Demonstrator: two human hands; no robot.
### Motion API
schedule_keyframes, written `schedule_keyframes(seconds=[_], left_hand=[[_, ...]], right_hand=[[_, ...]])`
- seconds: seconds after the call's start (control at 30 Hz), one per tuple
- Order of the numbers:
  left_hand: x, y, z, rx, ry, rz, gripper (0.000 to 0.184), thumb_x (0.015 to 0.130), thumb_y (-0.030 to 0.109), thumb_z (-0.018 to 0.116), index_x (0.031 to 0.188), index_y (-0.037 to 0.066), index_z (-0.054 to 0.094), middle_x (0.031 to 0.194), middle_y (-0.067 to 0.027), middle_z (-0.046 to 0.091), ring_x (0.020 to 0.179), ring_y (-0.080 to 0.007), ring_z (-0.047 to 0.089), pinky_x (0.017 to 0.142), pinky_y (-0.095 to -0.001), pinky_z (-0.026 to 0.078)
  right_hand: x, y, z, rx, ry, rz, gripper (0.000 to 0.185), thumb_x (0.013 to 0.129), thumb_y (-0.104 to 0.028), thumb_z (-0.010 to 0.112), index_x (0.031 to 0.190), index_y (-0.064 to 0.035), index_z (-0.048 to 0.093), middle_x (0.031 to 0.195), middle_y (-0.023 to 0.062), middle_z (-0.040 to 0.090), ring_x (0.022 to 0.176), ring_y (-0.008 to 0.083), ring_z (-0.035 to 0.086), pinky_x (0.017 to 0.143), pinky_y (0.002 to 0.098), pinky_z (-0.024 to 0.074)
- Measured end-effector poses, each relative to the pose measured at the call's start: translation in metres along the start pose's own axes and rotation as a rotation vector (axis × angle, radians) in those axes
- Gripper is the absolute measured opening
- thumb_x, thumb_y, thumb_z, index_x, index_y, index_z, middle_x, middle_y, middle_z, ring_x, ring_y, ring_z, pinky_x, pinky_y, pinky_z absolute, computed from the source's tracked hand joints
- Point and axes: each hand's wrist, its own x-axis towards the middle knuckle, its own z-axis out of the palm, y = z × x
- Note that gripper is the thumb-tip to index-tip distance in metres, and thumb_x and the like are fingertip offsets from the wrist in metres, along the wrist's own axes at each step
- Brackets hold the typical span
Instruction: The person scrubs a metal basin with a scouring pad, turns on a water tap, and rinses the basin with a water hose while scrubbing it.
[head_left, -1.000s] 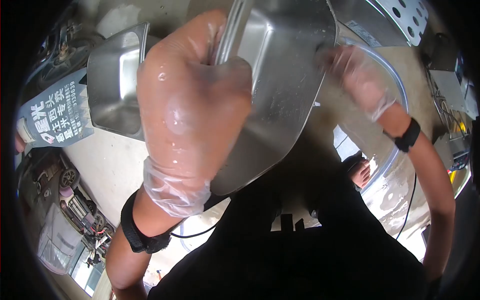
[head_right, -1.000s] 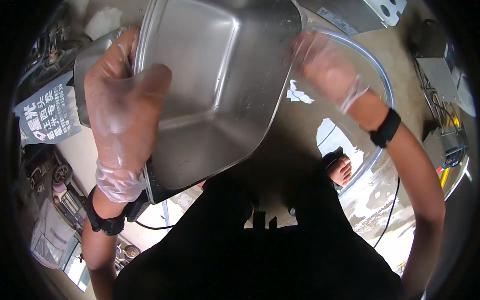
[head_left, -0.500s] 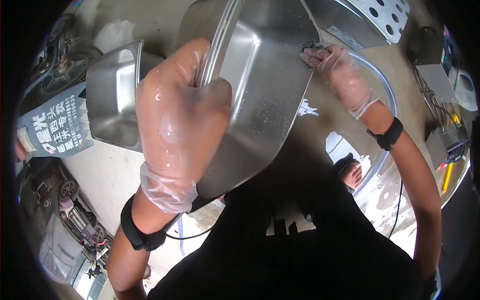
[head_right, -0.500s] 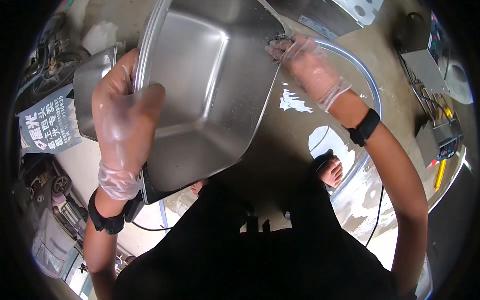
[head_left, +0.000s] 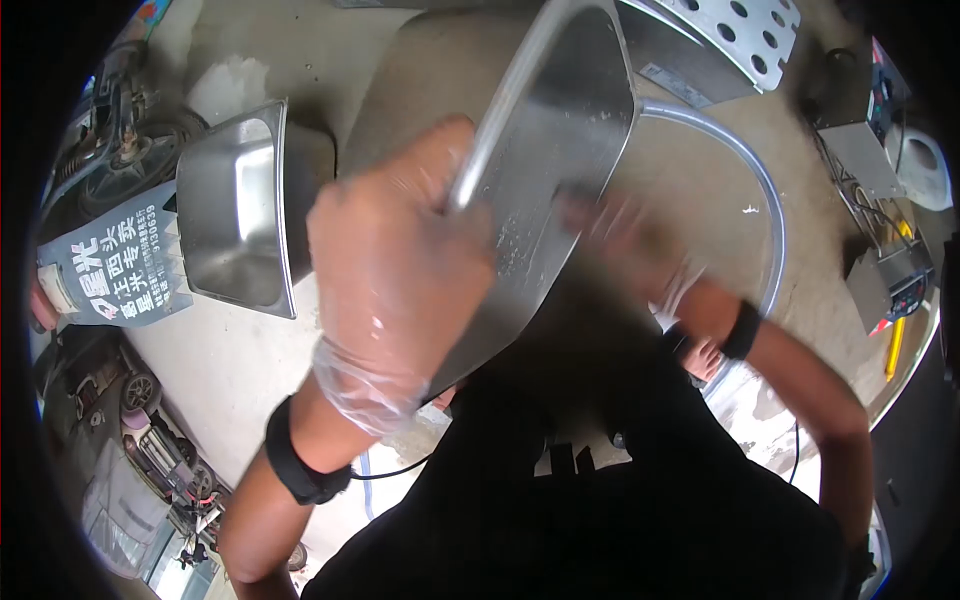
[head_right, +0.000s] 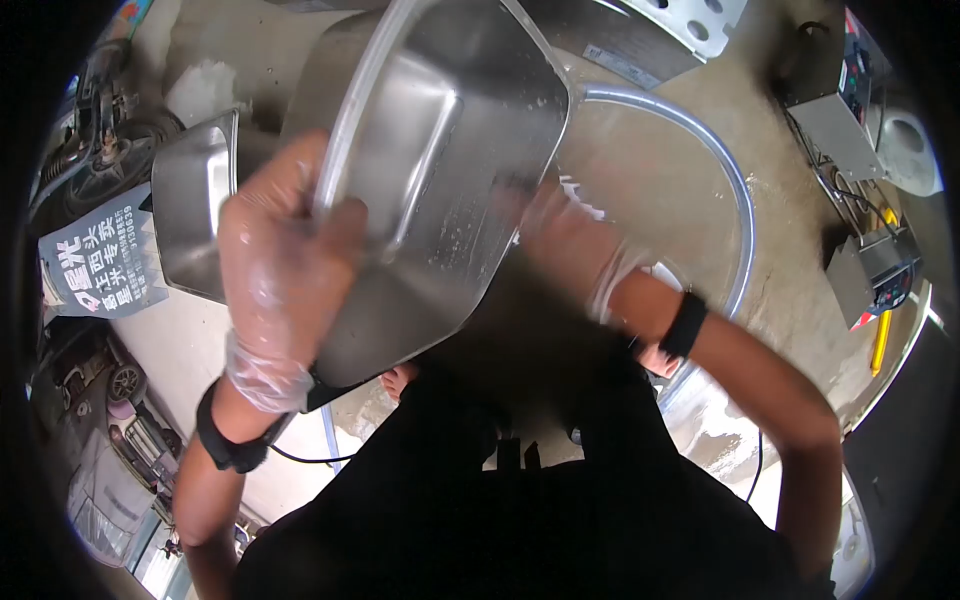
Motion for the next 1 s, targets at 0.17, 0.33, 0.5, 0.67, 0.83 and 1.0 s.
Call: schedule_keyframes(seconds=[0.17, 0.33, 0.5, 0.67, 0.83, 1.0], left_hand=[[-0.003, 0.010, 0.002, 0.097, -0.016, 0.024, 0.019, 0.073, 0.000, 0.058, 0.091, 0.005, 0.064, 0.060, -0.0131, 0.047, 0.050, -0.0201, 0.042, 0.053, -0.0294, 0.042], [0.003, 0.013, 0.006, 0.060, -0.006, 0.054, 0.011, 0.073, 0.001, 0.059, 0.083, 0.005, 0.057, 0.062, -0.0161, 0.047, 0.052, -0.0317, 0.040, 0.052, -0.0323, 0.042], [-0.006, 0.015, 0.017, 0.040, 0.001, 0.096, 0.012, 0.071, 0.001, 0.061, 0.081, 0.005, 0.055, 0.062, -0.0179, 0.046, 0.053, -0.0374, 0.047, 0.050, -0.0355, 0.042], [-0.007, 0.017, 0.017, 0.091, -0.059, 0.103, 0.011, 0.070, 0.000, 0.059, 0.078, 0.004, 0.051, 0.059, -0.0146, 0.040, 0.050, -0.0277, 0.036, 0.049, -0.0331, 0.038], [-0.003, 0.020, 0.014, 0.093, -0.079, 0.091, 0.010, 0.071, 0.000, 0.058, 0.078, 0.003, 0.052, 0.058, -0.0135, 0.036, 0.052, -0.0218, 0.029, 0.049, -0.0306, 0.036], [-0.004, 0.019, 0.010, 0.126, -0.112, 0.072, 0.014, 0.071, -0.001, 0.060, 0.084, 0.004, 0.057, 0.063, -0.0148, 0.045, 0.057, -0.0275, 0.041, 0.052, -0.0350, 0.040]], right_hand=[[0.001, -0.028, -0.040, -0.001, -0.015, -0.089, 0.046, 0.089, -0.012, 0.053, 0.135, -0.0100, 0.051, 0.081, 0.0083, 0.058, 0.061, 0.0168, 0.059, 0.048, 0.0347, 0.0489], [0.020, 0.051, -0.019, 0.066, 0.054, 0.163, 0.051, 0.091, -0.015, 0.053, 0.141, -0.0045, 0.049, 0.082, 0.0118, 0.061, 0.064, 0.0220, 0.058, 0.054, 0.0340, 0.0492], [0.006, -0.040, -0.043, 0.180, -0.001, -0.090, 0.041, 0.091, -0.019, 0.054, 0.131, -0.0105, 0.055, 0.077, 0.0119, 0.061, 0.066, 0.0253, 0.061, 0.060, 0.0396, 0.0519], [0.049, 0.049, 0.001, 0.010, -0.003, 0.141, 0.047, 0.089, -0.013, 0.056, 0.136, -0.0077, 0.049, 0.096, 0.0153, 0.063, 0.084, 0.0275, 0.063, 0.065, 0.0379, 0.0524], [0.047, -0.055, -0.016, 0.576, 0.050, 0.142, 0.035, 0.085, -0.012, 0.057, 0.119, -0.0055, 0.059, 0.088, 0.0129, 0.066, 0.084, 0.0293, 0.063, 0.076, 0.0430, 0.0515], [0.055, -0.045, -0.020, 0.328, 0.027, 0.076, 0.030, 0.083, -0.012, 0.057, 0.112, -0.0059, 0.062, 0.081, 0.0123, 0.064, 0.082, 0.0290, 0.063, 0.078, 0.0423, 0.0503]])
